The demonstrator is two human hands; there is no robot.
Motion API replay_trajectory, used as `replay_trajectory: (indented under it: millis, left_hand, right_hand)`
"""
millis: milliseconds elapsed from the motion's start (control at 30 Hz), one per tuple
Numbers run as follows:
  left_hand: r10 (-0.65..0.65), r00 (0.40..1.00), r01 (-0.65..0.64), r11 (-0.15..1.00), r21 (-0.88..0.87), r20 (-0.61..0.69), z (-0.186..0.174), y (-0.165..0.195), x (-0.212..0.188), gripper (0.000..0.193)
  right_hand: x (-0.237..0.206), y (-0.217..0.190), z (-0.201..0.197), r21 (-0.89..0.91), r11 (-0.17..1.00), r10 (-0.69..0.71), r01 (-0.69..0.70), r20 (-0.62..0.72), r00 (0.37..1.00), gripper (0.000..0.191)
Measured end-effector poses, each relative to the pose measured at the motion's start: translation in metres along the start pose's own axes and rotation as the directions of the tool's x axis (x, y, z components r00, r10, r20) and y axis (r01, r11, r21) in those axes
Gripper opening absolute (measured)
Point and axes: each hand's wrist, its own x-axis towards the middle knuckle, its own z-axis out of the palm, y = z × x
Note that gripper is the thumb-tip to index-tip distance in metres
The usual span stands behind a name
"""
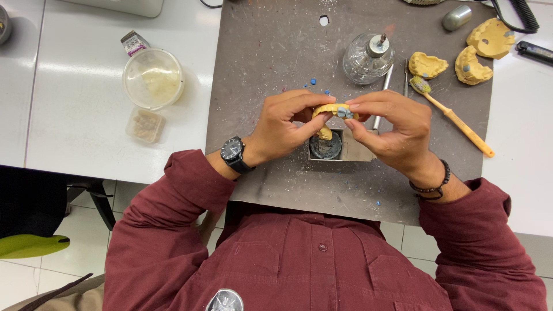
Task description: The person holds a yellow dental stone model with a wax denture pattern and uses a metal wax carving instrument to shape and smooth the blue wax on the teeth, occasionally warming the tool over a small alcohol burner flame. They rotate the model to work different areas and use a toothbrush to clean the wax surface.
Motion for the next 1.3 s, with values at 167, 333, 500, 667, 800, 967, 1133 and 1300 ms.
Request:
replay_trajectory:
  millis: [167, 333, 500, 667, 800, 967, 1133, 1300]
  left_hand:
    - [0.073, 0.997, -0.072, 0.997, 0.017, -0.021, 0.0, -0.001, -0.001, 0.03]
    - [0.217, 0.976, -0.206, 0.956, 0.211, -0.031, -0.001, 0.003, -0.001, 0.039]
    - [0.414, 0.909, -0.406, 0.856, 0.32, 0.048, -0.009, 0.008, -0.002, 0.042]
    - [0.567, 0.815, -0.566, 0.735, 0.374, 0.119, -0.014, 0.007, 0.001, 0.038]
    - [0.663, 0.733, -0.66, 0.64, 0.394, 0.151, -0.016, 0.006, 0.002, 0.037]
    - [0.714, 0.669, -0.722, 0.557, 0.409, 0.208, -0.02, 0.007, 0.0, 0.035]
    - [0.71, 0.672, -0.723, 0.567, 0.393, 0.212, -0.021, 0.007, -0.001, 0.036]
    - [0.707, 0.679, -0.718, 0.581, 0.384, 0.199, -0.021, 0.008, -0.002, 0.036]
  right_hand:
    - [-0.002, 0.0, 0.0, -0.006, 0.999, 0.035, -0.035, -0.002, 0.999, 0.025]
    - [-0.01, 0.0, 0.002, 0.218, 0.968, 0.13, -0.127, -0.003, 0.991, 0.037]
    - [-0.016, -0.003, 0.007, 0.321, 0.941, 0.13, -0.109, -0.045, 0.99, 0.045]
    - [-0.013, -0.007, 0.004, 0.207, 0.975, -0.067, 0.079, -0.063, 0.996, 0.046]
    - [-0.009, -0.016, 0.001, -0.012, 0.971, -0.241, 0.241, -0.071, 0.968, 0.048]
    - [-0.006, -0.025, -0.001, -0.111, 0.941, -0.327, 0.32, -0.048, 0.944, 0.048]
    - [-0.006, -0.025, -0.002, -0.125, 0.937, -0.333, 0.326, -0.039, 0.942, 0.049]
    - [-0.007, -0.027, -0.001, -0.126, 0.939, -0.327, 0.32, -0.038, 0.944, 0.049]
